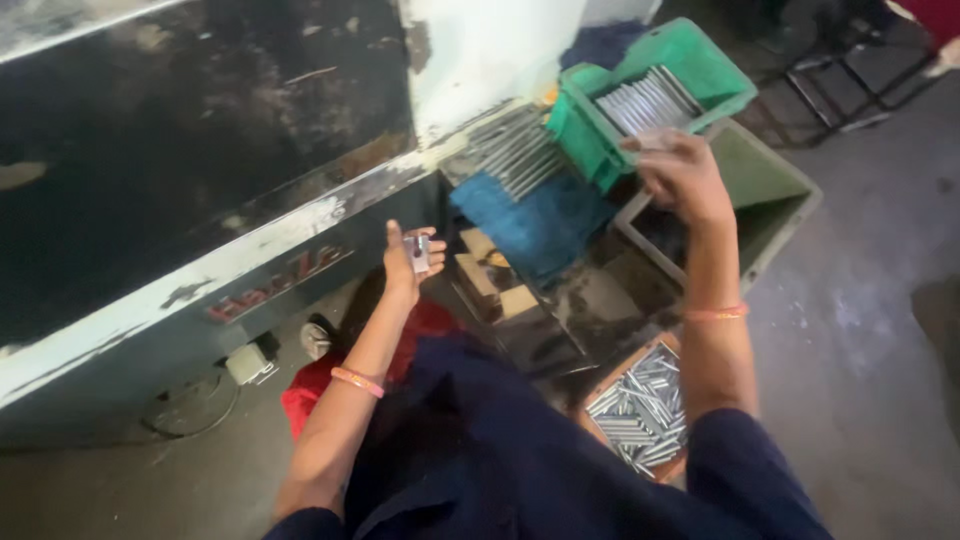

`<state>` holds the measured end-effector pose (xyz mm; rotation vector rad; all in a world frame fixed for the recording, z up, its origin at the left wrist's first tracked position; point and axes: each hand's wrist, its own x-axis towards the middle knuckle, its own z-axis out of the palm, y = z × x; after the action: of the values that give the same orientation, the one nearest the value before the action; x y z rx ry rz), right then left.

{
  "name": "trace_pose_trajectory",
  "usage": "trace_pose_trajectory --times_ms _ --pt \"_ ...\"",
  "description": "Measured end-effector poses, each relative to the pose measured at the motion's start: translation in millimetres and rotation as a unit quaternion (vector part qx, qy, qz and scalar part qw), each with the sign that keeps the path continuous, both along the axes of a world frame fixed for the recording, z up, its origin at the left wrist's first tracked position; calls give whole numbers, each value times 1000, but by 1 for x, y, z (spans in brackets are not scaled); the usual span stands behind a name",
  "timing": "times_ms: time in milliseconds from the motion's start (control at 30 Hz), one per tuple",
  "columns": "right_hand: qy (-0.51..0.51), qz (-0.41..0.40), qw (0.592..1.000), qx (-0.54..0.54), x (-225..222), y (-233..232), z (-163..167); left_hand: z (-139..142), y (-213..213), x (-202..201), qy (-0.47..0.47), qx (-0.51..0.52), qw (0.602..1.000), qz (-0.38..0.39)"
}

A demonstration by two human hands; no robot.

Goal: The person repeatedly opens a machine door, places a metal rod into a slot, closes the door, and presses a button on the control panel. They then retrieve the rod and place it into a green bin. This cycle is performed multiple times.

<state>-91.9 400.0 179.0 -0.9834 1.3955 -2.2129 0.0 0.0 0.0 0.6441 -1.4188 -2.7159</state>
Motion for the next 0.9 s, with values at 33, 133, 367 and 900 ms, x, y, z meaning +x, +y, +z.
trace_pose_trajectory --times_ms 33,133,367,900 --pt "73 -101 982 144 -1 13 -3 -2 12 -7 -8 21 999 -33" --pt "251 -362 725 530 -2 40 -17 -9 42 -29 -48 32 992 -111" --pt "263 -423 744 446 -3 64 -42 -21 130 -78 -135 25 974 -178" --pt "424 -391 541 612 -47 33 -52 -74 89 -48 -56 11 988 -144"
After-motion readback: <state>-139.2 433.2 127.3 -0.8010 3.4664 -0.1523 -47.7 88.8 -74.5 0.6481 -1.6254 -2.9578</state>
